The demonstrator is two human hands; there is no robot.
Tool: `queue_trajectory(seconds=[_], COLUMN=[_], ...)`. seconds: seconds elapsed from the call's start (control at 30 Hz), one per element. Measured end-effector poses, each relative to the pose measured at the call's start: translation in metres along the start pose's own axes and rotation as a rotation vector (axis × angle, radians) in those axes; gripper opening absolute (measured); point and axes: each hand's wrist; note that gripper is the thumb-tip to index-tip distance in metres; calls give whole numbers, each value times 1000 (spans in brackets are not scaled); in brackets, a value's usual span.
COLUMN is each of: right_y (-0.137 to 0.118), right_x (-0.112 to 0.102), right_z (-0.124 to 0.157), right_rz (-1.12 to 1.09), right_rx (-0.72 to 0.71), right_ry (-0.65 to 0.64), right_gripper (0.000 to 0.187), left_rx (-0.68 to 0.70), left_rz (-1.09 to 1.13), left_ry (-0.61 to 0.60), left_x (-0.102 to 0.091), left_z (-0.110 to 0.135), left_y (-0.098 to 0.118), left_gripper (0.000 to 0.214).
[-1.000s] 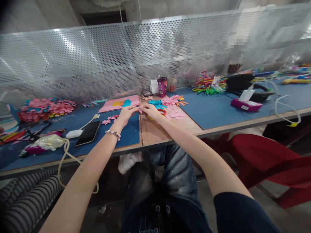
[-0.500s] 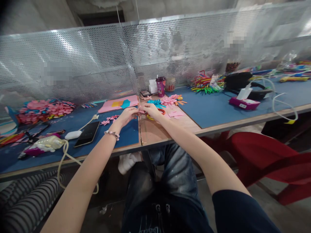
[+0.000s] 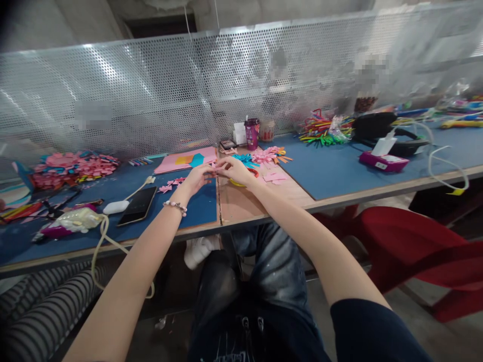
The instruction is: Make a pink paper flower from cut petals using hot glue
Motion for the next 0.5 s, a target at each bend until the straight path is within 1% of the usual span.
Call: queue_trajectory(seconds=[0.27,0.5], right_y=[4,5], right_x=[-3,-2], right_z=[-1,-2], right_rz=[-4,-75], right_rx=[-5,25], right_ry=[-5,18], right_gripper=[27,22], left_rx=[-28,-36], left_rz=[-24,-42], left_ry=[-18,-37], left_x=[2,2], left_z=[3,4], left_y=[4,5], left_gripper=[17,18])
Point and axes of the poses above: each hand's wrist, its own z-axis away from the middle knuckle, its own x-axis out of the palm, y = z × x
